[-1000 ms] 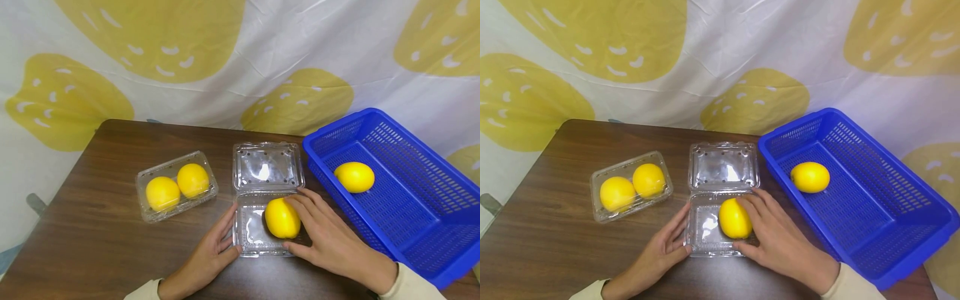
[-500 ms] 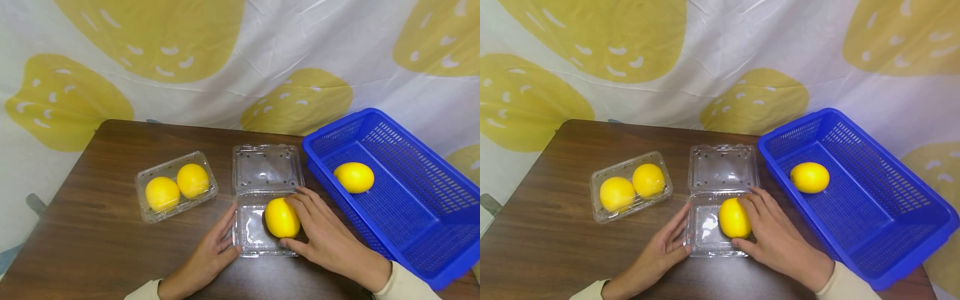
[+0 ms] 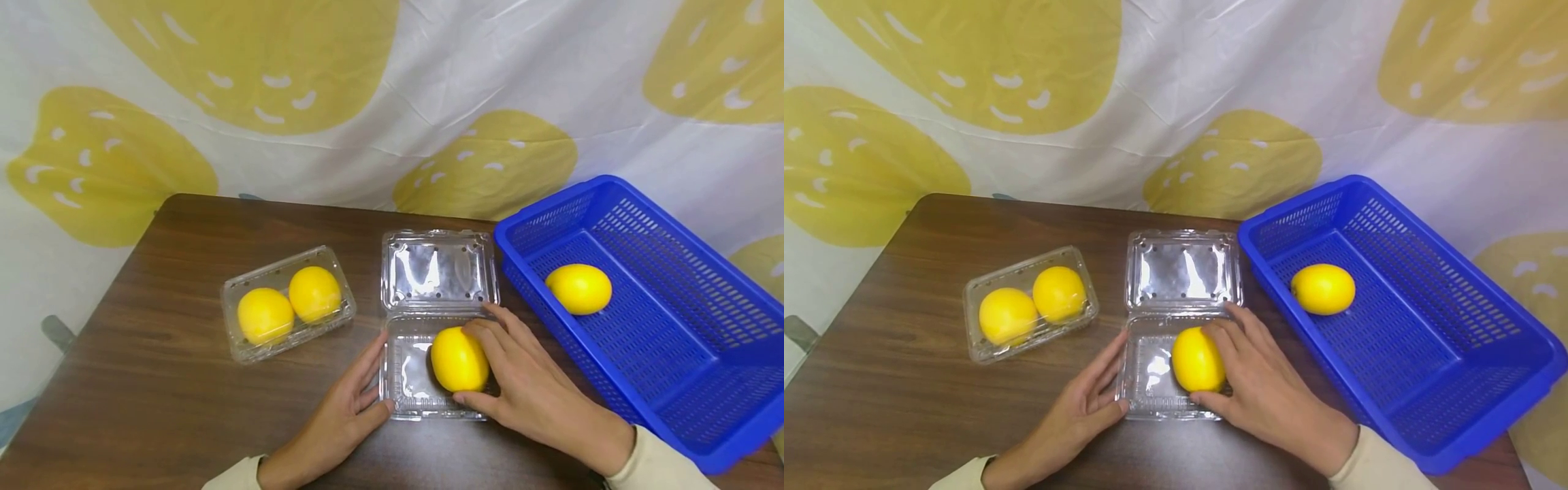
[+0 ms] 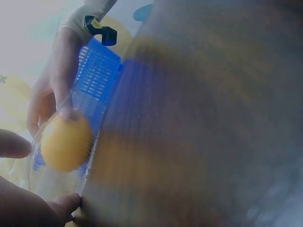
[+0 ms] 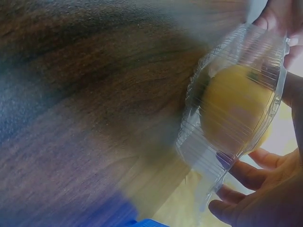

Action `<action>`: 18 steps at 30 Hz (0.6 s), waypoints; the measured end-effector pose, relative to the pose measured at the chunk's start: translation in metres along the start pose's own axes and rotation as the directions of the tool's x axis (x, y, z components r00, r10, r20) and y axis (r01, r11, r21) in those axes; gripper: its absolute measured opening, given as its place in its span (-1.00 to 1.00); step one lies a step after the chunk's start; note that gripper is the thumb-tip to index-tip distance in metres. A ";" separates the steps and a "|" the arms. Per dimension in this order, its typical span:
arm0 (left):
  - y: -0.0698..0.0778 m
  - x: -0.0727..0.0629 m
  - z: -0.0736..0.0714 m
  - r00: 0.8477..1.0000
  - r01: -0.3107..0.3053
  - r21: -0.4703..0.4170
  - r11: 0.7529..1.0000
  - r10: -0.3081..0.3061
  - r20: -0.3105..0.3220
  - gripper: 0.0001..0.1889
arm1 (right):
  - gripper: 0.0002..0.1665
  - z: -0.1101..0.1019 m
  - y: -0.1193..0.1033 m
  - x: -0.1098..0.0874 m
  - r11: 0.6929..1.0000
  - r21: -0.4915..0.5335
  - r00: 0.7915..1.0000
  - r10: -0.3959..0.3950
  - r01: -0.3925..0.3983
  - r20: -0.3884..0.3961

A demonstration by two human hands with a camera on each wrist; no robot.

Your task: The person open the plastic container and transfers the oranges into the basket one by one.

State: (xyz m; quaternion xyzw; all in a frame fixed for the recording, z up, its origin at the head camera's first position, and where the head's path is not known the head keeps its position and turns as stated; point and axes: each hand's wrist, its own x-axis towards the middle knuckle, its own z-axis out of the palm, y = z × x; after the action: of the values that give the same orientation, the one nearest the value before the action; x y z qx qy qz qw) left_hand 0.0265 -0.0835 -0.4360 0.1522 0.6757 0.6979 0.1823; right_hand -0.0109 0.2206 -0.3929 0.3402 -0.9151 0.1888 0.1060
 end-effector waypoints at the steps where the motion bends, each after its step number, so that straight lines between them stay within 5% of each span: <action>1: 0.000 0.000 0.000 1.000 -0.003 -0.003 1.000 0.003 0.000 -0.03 | 0.08 0.000 0.000 0.000 1.000 0.001 1.000 0.001 -0.001 -0.001; 18: 0.000 -0.001 0.001 1.000 0.013 -0.008 1.000 -0.013 -0.010 -0.03 | 0.02 0.001 -0.001 0.002 1.000 -0.001 1.000 -0.006 0.006 -0.018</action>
State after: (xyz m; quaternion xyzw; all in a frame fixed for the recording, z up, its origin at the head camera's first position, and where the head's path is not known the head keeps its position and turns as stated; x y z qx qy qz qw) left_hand 0.0273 -0.0833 -0.4358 0.1437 0.6749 0.7000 0.1841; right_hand -0.0119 0.2185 -0.3926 0.3411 -0.9132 0.1910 0.1150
